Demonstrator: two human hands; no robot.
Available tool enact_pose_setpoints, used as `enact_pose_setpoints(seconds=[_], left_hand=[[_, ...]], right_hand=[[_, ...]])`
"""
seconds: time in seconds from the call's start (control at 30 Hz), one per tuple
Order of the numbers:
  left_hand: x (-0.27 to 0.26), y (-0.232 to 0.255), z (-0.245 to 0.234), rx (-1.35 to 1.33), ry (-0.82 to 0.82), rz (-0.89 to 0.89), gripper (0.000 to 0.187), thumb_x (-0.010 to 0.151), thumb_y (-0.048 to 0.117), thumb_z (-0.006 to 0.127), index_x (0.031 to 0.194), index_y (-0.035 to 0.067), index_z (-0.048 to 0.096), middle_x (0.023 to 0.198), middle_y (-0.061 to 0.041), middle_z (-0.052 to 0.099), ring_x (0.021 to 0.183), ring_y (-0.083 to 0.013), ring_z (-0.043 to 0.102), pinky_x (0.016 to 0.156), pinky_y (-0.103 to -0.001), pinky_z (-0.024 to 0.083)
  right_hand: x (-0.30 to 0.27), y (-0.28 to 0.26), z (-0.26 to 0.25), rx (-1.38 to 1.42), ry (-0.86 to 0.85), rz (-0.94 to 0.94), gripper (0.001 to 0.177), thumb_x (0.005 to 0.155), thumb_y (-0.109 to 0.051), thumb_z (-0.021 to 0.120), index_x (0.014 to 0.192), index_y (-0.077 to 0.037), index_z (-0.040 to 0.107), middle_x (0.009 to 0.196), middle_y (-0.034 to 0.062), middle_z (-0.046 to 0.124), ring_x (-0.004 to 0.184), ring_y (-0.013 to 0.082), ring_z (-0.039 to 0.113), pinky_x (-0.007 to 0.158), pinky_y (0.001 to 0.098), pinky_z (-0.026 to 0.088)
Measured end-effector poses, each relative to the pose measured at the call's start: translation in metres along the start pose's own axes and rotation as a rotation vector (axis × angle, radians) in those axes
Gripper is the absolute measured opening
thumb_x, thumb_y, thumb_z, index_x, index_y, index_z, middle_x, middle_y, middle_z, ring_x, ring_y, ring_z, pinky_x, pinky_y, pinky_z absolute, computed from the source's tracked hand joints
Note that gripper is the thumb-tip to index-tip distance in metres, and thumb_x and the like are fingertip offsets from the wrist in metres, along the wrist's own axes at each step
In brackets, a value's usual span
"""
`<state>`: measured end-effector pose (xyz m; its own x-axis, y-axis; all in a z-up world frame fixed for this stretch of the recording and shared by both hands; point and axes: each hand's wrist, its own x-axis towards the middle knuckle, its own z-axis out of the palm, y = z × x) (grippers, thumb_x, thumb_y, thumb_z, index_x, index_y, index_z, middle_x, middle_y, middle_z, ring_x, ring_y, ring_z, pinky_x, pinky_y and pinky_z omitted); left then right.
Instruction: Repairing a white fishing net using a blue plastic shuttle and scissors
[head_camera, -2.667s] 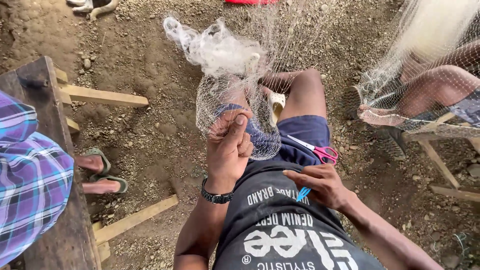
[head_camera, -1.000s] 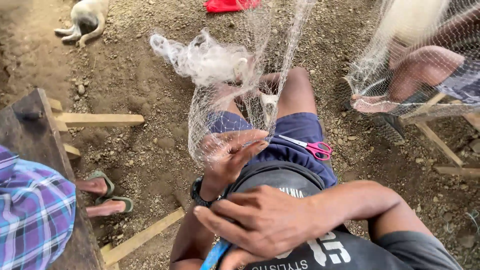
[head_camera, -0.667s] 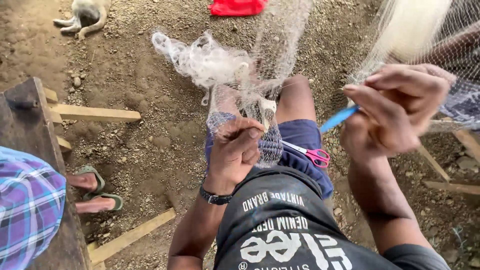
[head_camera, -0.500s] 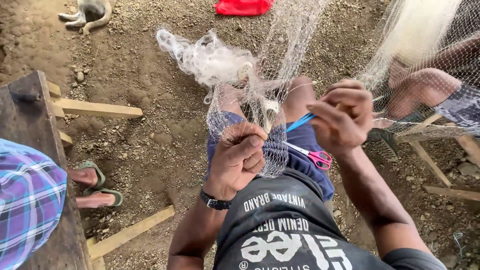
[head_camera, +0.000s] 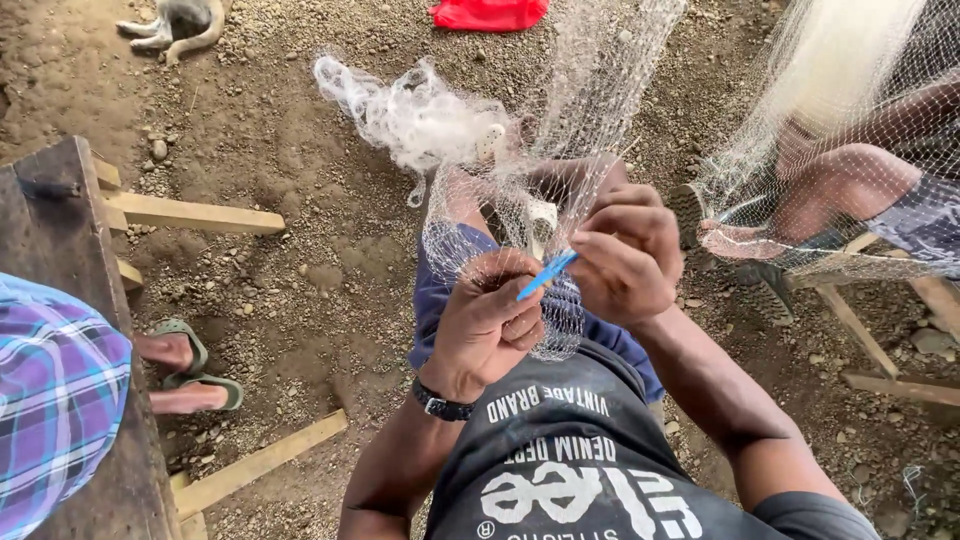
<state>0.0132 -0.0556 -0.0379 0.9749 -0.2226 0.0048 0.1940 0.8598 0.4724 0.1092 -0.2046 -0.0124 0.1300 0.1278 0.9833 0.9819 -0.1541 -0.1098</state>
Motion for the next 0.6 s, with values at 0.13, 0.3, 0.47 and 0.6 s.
enact_pose_setpoints(seconds=[0.13,0.3,0.47,0.6], left_hand=[[-0.004,-0.012,-0.007,0.034,0.051,-0.028,0.02,0.093,0.01,0.073,0.104,-0.006,0.066,0.053,-0.002,0.042,0.039,-0.003,0.033,0.039,-0.018,0.027],[-0.001,-0.009,0.002,0.127,0.107,0.025,0.017,0.091,0.013,0.076,0.098,0.0,0.069,0.053,-0.003,0.052,0.039,-0.0039,0.043,0.039,-0.016,0.034],[0.006,-0.003,0.01,0.377,0.119,0.292,0.015,0.091,0.009,0.077,0.101,0.0,0.072,0.062,-0.003,0.06,0.044,-0.0056,0.044,0.044,-0.019,0.037],[0.005,0.016,0.03,0.7,0.1,0.391,0.008,0.095,0.015,0.075,0.101,0.01,0.074,0.076,0.002,0.069,0.054,-0.0045,0.045,0.051,-0.019,0.039]], right_hand=[[-0.021,-0.005,0.008,0.067,0.065,-0.052,0.035,0.098,-0.041,0.07,0.106,-0.007,0.073,0.097,0.0151,0.054,0.081,0.0283,0.054,0.078,0.0476,0.051],[0.015,-0.024,0.015,0.186,0.117,-0.045,0.018,0.099,-0.03,0.068,0.098,-0.015,0.078,0.099,0.0075,0.049,0.089,0.0193,0.052,0.09,0.0399,0.049],[0.007,-0.061,-0.037,0.153,0.134,0.227,0.04,0.08,-0.031,0.086,0.091,-0.016,0.05,0.081,0.0039,0.035,0.065,0.0141,0.042,0.081,0.0426,0.052],[0.051,-0.115,-0.068,0.518,0.573,0.303,0.01,0.111,-0.024,0.055,0.103,-0.018,0.051,0.109,0.0015,0.051,0.109,0.0153,0.068,0.111,0.0368,0.061]])
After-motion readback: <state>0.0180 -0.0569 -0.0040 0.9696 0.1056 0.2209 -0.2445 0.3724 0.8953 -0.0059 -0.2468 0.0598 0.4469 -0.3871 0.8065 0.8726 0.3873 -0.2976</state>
